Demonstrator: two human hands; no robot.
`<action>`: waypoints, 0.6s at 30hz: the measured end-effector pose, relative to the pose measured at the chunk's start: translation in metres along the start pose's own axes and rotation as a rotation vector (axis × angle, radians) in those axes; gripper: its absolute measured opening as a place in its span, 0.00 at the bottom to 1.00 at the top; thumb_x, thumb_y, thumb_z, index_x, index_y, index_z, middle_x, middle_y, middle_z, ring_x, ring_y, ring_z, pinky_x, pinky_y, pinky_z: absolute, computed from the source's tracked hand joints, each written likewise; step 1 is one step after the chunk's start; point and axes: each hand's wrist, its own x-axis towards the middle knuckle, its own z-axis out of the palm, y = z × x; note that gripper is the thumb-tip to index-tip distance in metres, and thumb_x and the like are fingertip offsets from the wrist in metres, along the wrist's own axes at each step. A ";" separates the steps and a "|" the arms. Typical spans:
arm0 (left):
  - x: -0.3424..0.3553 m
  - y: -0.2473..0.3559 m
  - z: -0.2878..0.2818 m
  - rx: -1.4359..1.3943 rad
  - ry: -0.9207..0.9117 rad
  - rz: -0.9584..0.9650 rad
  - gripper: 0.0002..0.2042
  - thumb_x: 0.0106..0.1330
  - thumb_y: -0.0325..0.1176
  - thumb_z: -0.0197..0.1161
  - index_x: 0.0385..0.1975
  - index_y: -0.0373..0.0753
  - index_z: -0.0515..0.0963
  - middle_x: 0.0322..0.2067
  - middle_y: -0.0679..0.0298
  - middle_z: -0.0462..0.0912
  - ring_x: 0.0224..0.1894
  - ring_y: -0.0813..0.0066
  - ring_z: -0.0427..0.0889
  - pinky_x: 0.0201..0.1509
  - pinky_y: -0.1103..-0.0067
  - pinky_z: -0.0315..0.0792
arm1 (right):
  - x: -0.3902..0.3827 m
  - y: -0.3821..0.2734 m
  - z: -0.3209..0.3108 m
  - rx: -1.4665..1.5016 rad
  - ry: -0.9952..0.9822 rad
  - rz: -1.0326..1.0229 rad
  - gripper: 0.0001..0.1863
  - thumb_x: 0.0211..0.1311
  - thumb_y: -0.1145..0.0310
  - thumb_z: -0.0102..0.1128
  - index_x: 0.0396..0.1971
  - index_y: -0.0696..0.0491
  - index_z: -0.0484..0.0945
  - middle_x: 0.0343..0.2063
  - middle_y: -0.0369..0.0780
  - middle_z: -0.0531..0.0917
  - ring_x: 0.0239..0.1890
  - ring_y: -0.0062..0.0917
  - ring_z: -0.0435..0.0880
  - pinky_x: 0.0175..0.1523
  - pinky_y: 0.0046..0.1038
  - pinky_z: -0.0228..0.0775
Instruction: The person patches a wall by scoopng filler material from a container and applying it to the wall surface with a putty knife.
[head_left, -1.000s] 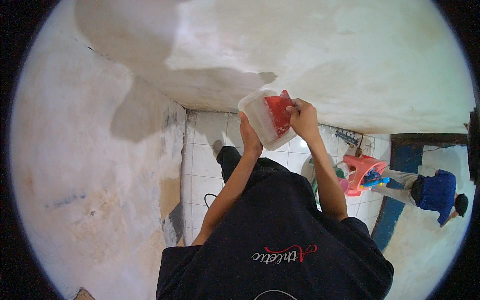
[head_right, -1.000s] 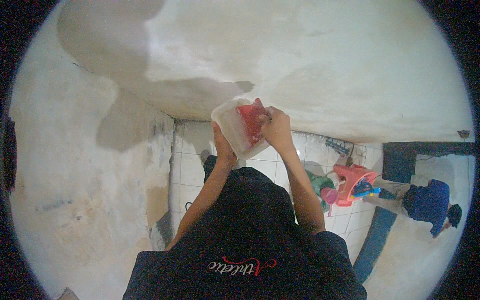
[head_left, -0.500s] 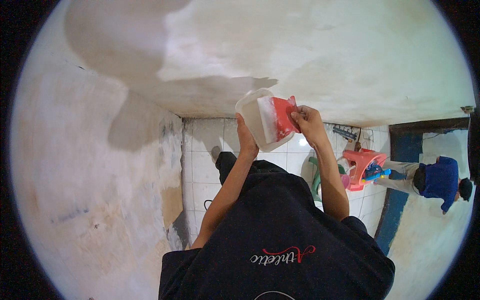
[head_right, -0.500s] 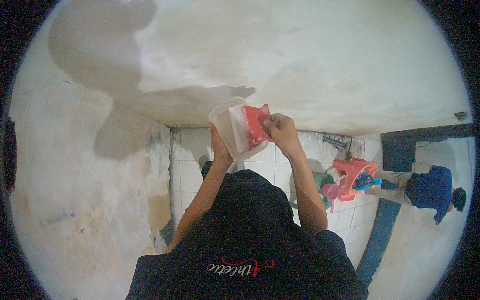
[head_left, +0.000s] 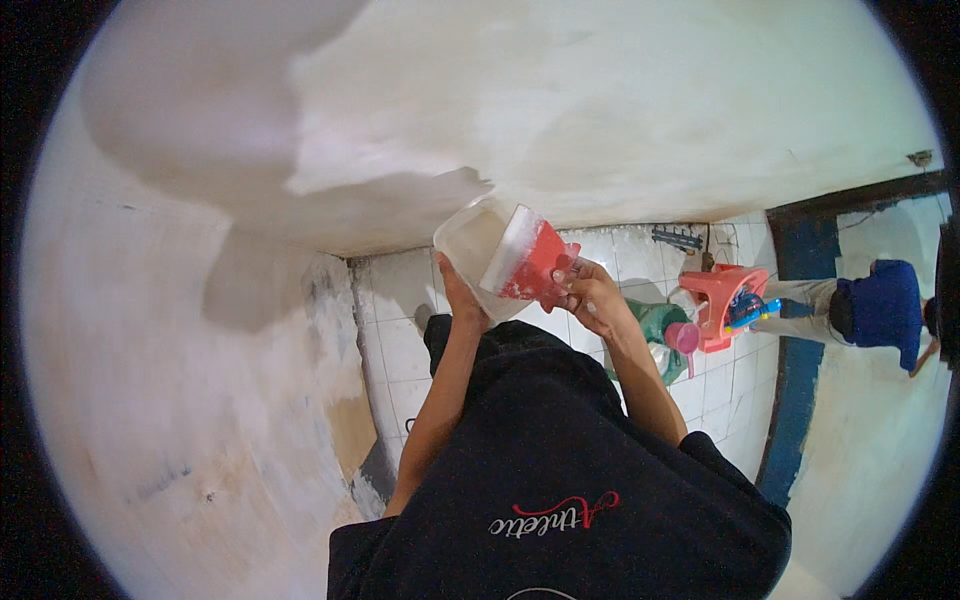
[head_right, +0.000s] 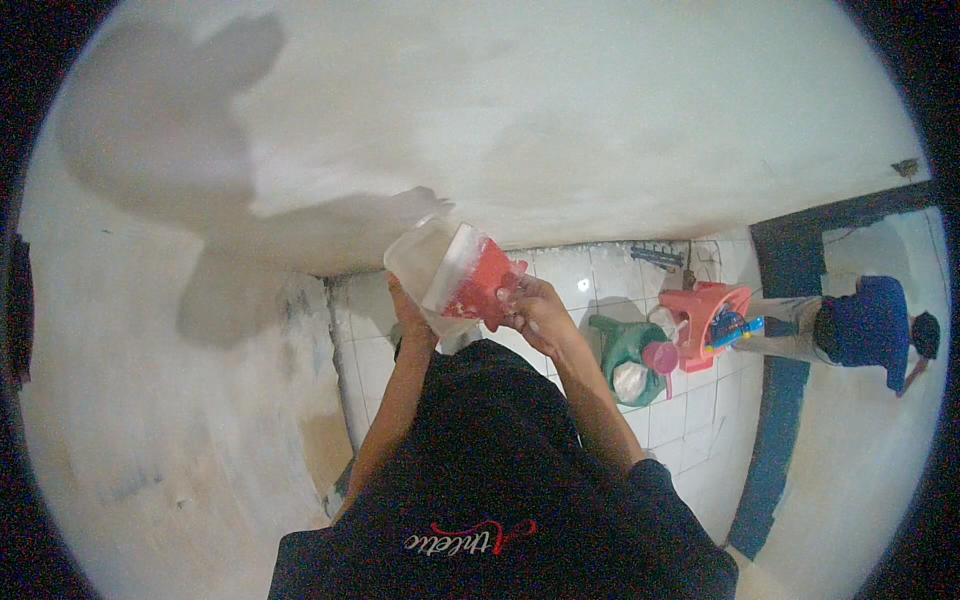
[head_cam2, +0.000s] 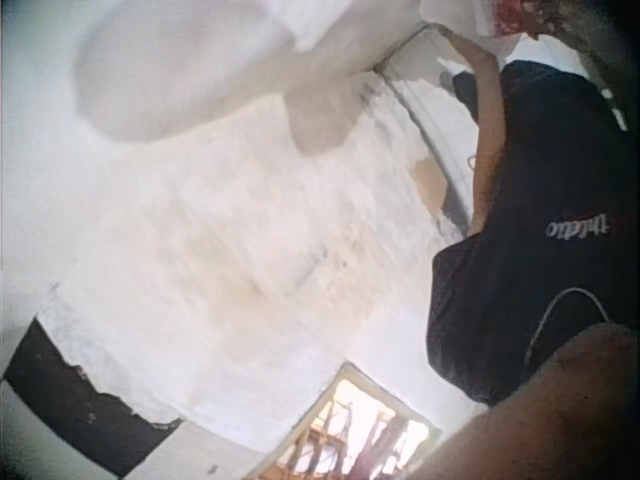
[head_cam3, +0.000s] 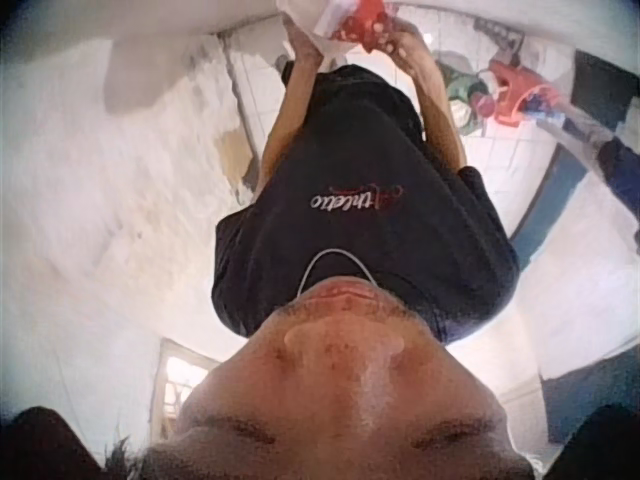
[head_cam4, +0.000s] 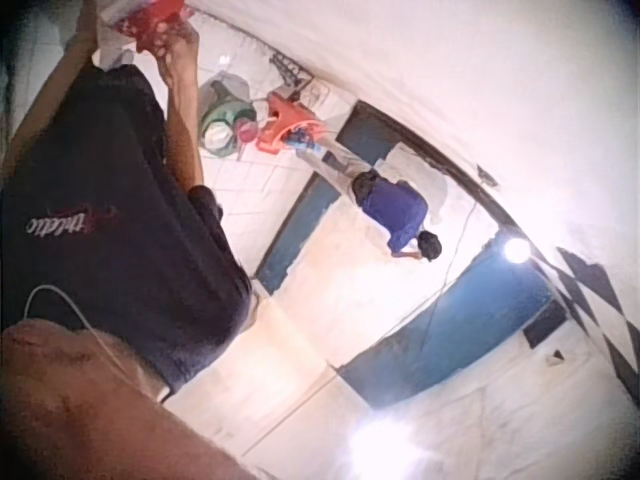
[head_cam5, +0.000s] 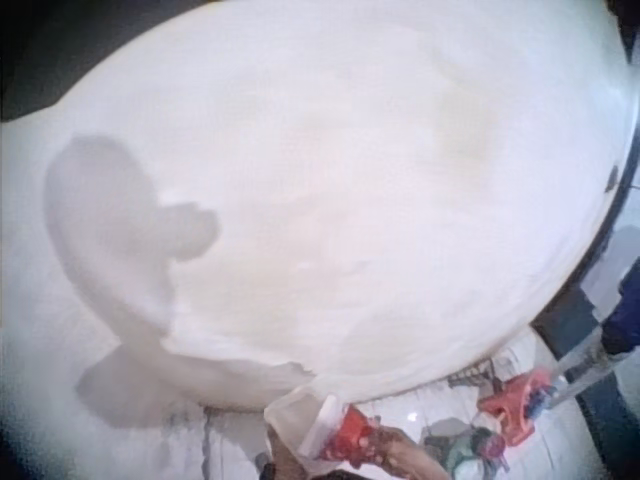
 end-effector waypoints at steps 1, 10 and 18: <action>-0.001 0.002 0.004 0.005 -0.007 -0.009 0.39 0.68 0.69 0.36 0.69 0.43 0.57 0.65 0.55 0.66 0.65 0.55 0.67 0.68 0.62 0.63 | -0.002 0.000 -0.001 0.065 -0.020 0.012 0.19 0.61 0.75 0.62 0.51 0.65 0.71 0.39 0.45 0.81 0.36 0.32 0.84 0.37 0.35 0.79; -0.002 0.005 0.016 0.065 -0.095 -0.022 0.40 0.69 0.69 0.34 0.70 0.42 0.55 0.65 0.57 0.66 0.65 0.59 0.67 0.68 0.65 0.64 | -0.012 -0.008 0.001 0.145 0.099 -0.037 0.19 0.60 0.77 0.60 0.51 0.65 0.71 0.43 0.46 0.81 0.44 0.35 0.85 0.48 0.39 0.82; 0.000 0.002 0.026 0.120 -0.011 -0.035 0.36 0.70 0.66 0.39 0.67 0.44 0.59 0.61 0.57 0.68 0.62 0.58 0.69 0.65 0.61 0.67 | -0.021 -0.014 0.011 0.062 0.114 -0.091 0.21 0.58 0.81 0.60 0.53 0.62 0.70 0.45 0.44 0.81 0.46 0.33 0.84 0.53 0.37 0.81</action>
